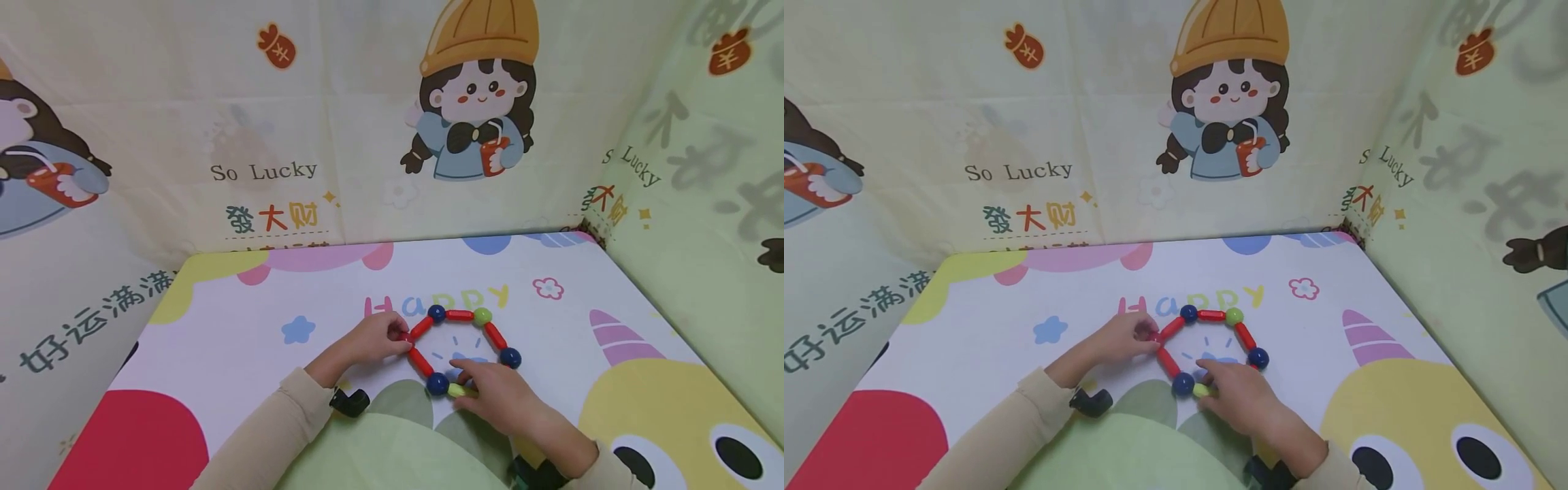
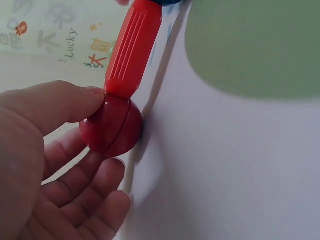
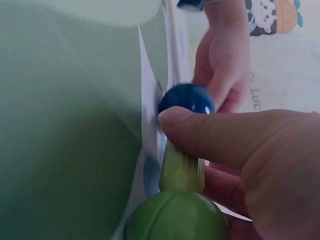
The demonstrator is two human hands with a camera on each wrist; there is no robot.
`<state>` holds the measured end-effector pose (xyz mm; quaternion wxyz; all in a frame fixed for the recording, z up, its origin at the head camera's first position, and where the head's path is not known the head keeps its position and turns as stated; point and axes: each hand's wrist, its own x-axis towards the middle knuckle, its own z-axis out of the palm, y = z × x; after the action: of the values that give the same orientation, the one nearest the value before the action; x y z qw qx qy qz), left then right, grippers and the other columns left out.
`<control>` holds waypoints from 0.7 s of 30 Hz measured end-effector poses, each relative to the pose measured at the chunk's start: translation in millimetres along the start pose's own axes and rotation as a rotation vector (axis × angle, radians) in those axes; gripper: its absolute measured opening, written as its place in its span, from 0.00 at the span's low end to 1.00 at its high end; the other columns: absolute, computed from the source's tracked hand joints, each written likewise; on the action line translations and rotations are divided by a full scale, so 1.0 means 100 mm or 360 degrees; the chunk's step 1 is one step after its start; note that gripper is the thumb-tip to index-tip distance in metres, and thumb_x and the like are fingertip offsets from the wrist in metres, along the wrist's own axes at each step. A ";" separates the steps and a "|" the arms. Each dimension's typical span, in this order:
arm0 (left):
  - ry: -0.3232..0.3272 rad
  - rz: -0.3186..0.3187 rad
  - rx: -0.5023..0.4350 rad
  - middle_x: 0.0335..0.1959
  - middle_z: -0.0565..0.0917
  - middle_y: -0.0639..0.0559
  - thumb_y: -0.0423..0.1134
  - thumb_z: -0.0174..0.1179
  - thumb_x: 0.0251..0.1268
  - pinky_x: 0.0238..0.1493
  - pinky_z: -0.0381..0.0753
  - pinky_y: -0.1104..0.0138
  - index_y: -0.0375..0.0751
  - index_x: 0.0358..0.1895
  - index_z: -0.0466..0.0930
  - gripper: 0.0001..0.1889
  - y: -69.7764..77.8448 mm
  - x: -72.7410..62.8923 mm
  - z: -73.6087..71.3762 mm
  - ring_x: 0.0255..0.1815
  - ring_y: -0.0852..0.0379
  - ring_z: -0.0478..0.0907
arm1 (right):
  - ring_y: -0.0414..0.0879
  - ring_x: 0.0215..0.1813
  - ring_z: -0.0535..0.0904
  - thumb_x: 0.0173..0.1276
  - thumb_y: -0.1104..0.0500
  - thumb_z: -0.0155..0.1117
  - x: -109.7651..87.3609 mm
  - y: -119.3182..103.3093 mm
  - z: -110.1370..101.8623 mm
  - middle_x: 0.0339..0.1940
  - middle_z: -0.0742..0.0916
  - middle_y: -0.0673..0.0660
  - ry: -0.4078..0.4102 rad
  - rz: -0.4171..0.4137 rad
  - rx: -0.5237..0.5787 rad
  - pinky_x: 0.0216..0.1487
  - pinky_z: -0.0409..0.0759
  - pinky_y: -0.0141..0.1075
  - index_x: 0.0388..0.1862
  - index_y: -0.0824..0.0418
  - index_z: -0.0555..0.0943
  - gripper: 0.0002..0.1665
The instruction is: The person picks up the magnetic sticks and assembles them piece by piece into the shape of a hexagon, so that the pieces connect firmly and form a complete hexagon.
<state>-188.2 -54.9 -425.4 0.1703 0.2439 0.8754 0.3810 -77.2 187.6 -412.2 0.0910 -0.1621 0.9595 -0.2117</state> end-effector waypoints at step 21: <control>-0.0144 0.0049 0.0123 0.29 0.79 0.61 0.41 0.72 0.61 0.36 0.79 0.70 0.46 0.38 0.79 0.10 0.09 -0.35 0.04 0.32 0.61 0.77 | 0.65 0.63 0.71 0.52 0.54 0.82 0.08 0.44 -0.12 0.63 0.75 0.68 0.0375 0.0059 -0.0009 0.58 0.77 0.57 0.65 0.68 0.76 0.43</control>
<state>-155.0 -66.9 -417.5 0.1943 0.2807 0.8770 0.3380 -99.8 226.6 -421.9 -0.0189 -0.1185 0.9670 -0.2250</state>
